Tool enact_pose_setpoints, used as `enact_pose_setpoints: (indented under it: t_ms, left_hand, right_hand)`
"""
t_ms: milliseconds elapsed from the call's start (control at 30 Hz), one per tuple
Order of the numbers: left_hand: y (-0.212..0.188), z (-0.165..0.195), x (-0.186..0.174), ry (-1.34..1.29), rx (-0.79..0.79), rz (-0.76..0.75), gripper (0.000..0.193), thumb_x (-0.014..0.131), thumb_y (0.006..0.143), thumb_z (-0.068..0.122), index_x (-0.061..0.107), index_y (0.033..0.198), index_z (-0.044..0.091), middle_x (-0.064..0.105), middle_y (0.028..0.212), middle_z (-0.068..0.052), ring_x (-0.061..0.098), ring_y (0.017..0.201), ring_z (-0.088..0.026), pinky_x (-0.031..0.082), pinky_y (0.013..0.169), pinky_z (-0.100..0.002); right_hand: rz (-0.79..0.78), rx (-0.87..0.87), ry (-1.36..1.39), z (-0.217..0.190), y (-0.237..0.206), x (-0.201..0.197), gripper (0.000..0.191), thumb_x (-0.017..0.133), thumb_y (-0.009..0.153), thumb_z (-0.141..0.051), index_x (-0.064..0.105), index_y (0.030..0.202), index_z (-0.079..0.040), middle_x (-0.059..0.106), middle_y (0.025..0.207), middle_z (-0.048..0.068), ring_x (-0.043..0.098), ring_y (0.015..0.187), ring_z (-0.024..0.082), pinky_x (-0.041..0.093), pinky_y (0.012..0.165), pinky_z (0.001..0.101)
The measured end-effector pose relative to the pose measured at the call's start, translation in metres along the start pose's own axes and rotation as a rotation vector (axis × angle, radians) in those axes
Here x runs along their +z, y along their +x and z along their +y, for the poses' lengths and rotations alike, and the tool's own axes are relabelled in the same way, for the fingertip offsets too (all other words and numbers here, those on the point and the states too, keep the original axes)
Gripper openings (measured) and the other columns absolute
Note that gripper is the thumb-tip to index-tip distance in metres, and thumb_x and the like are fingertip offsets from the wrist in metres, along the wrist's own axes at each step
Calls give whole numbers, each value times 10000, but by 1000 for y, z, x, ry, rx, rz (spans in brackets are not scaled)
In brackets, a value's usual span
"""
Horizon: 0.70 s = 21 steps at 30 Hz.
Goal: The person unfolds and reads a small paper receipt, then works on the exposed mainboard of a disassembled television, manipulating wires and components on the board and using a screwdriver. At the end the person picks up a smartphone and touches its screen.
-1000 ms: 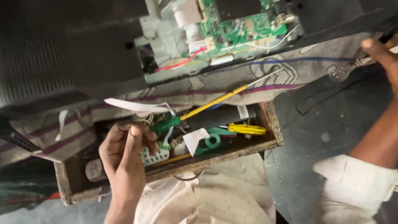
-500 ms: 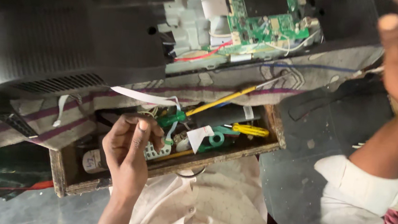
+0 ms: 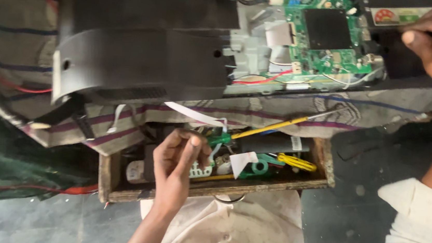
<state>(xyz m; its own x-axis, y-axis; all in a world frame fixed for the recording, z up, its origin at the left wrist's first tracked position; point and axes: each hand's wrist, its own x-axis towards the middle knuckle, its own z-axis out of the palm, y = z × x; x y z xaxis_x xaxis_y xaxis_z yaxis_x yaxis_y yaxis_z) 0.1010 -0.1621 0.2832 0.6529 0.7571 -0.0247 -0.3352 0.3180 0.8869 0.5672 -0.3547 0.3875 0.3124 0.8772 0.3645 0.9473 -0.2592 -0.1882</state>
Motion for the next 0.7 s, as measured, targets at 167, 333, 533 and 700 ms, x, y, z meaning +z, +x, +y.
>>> enact_pose_setpoints:
  t_ms: [167,333,533,700]
  left_hand:
    - [0,5,-1,18,-3,2,203,622,1046,181,640,970,-7,684,829,-68,597,678,-105,490,630,-270]
    - [0,11,1,8,-1,-3,206,615,1047,180,636,957,-3,678,832,-62,595,681,-103,486,620,-270]
    - [1,8,3,29,-2,19,188,612,1037,150,643,949,-14,686,825,-76,596,677,-114,493,621,-277]
    - [6,1,6,-28,13,-1,156,604,1033,123,627,974,-20,671,848,-89,594,693,-126,482,607,-283]
  right_hand:
    - [126,-133,-129,24,-14,14,112,642,1119,-60,692,1154,33,621,1079,152,638,975,253,519,847,353]
    - [82,86,-223,8,-2,11,193,719,1119,-128,711,1071,59,611,946,192,645,819,288,511,713,395]
    - [47,49,-93,-39,16,-23,125,727,1072,-108,706,1079,15,664,997,160,672,889,292,517,759,401]
    - [-10,7,-150,-64,18,-45,195,695,1047,-203,704,1092,-13,679,1047,137,678,932,315,520,782,413]
